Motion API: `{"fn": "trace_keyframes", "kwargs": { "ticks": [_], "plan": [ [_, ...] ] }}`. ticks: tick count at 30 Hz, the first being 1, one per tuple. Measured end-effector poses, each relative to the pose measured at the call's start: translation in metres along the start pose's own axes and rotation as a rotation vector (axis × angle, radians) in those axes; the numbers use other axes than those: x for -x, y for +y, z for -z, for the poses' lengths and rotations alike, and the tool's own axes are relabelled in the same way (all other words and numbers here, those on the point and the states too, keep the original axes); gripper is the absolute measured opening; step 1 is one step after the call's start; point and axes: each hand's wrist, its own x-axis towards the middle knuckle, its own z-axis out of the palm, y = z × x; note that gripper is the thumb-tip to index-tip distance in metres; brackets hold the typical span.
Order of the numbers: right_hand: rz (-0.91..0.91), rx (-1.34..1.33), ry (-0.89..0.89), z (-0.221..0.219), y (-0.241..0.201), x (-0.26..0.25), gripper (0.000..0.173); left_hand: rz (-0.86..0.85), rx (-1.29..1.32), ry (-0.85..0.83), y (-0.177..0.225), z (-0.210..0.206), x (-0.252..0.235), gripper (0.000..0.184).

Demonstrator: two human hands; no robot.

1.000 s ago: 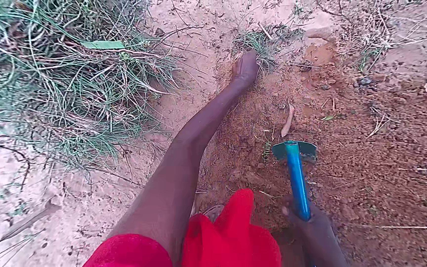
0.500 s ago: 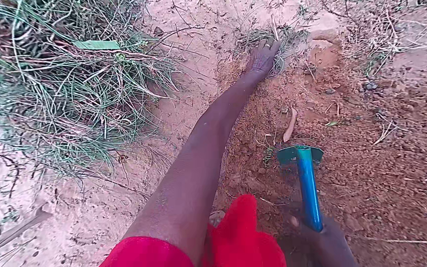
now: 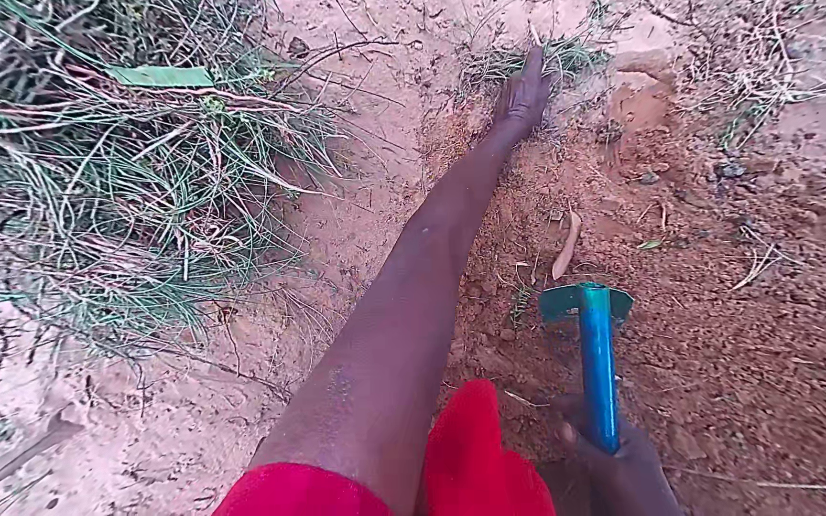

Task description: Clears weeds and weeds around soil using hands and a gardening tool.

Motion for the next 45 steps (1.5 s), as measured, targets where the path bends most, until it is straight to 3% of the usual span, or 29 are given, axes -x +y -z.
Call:
{"fn": "trace_keyframes", "kwargs": {
  "ticks": [7, 11, 14, 17, 19, 22, 24, 30, 34, 38, 45],
  "plan": [
    [-0.015, -0.066, -0.004, -0.003, 0.001, 0.001, 0.028, 0.042, 0.021, -0.03, 0.002, -0.001, 0.017, 0.051],
    [-0.007, -0.048, -0.005, -0.003, 0.002, 0.002, 0.028, 0.198, 0.146, -0.014, 0.019, 0.001, 0.059, 0.048],
    [0.023, -0.033, 0.018, -0.006, 0.004, -0.001, 0.027, 0.051, 0.128, -0.051, 0.003, -0.006, 0.104, 0.051],
    [0.051, 0.015, 0.057, -0.006, 0.008, 0.0, 0.027, -0.062, 0.059, -0.135, -0.006, 0.012, 0.147, 0.05],
    [0.068, 0.033, 0.067, -0.006, 0.013, -0.001, 0.028, -0.104, -0.014, -0.051, -0.018, 0.033, 0.153, 0.051],
    [0.07, 0.043, 0.069, -0.004, 0.02, -0.002, 0.028, -0.016, -0.077, 0.113, -0.03, 0.069, 0.124, 0.066],
    [0.067, 0.033, 0.063, -0.005, 0.019, -0.002, 0.025, 0.028, -0.128, 0.135, -0.034, 0.087, 0.09, 0.074],
    [0.058, 0.027, 0.045, -0.004, 0.019, -0.002, 0.031, 0.101, -0.332, -0.016, -0.02, 0.081, 0.02, 0.046],
    [0.056, -0.013, 0.015, -0.002, 0.019, -0.002, 0.03, 0.009, -0.527, -0.048, -0.014, 0.053, 0.001, 0.049],
    [0.031, -0.002, -0.003, -0.002, 0.016, 0.0, 0.028, -0.168, -0.525, 0.009, -0.025, 0.037, -0.01, 0.044],
    [-0.013, -0.015, 0.014, -0.01, 0.009, 0.0, 0.028, -0.099, -0.341, -0.154, -0.024, 0.061, -0.008, 0.045]
  ]
}}
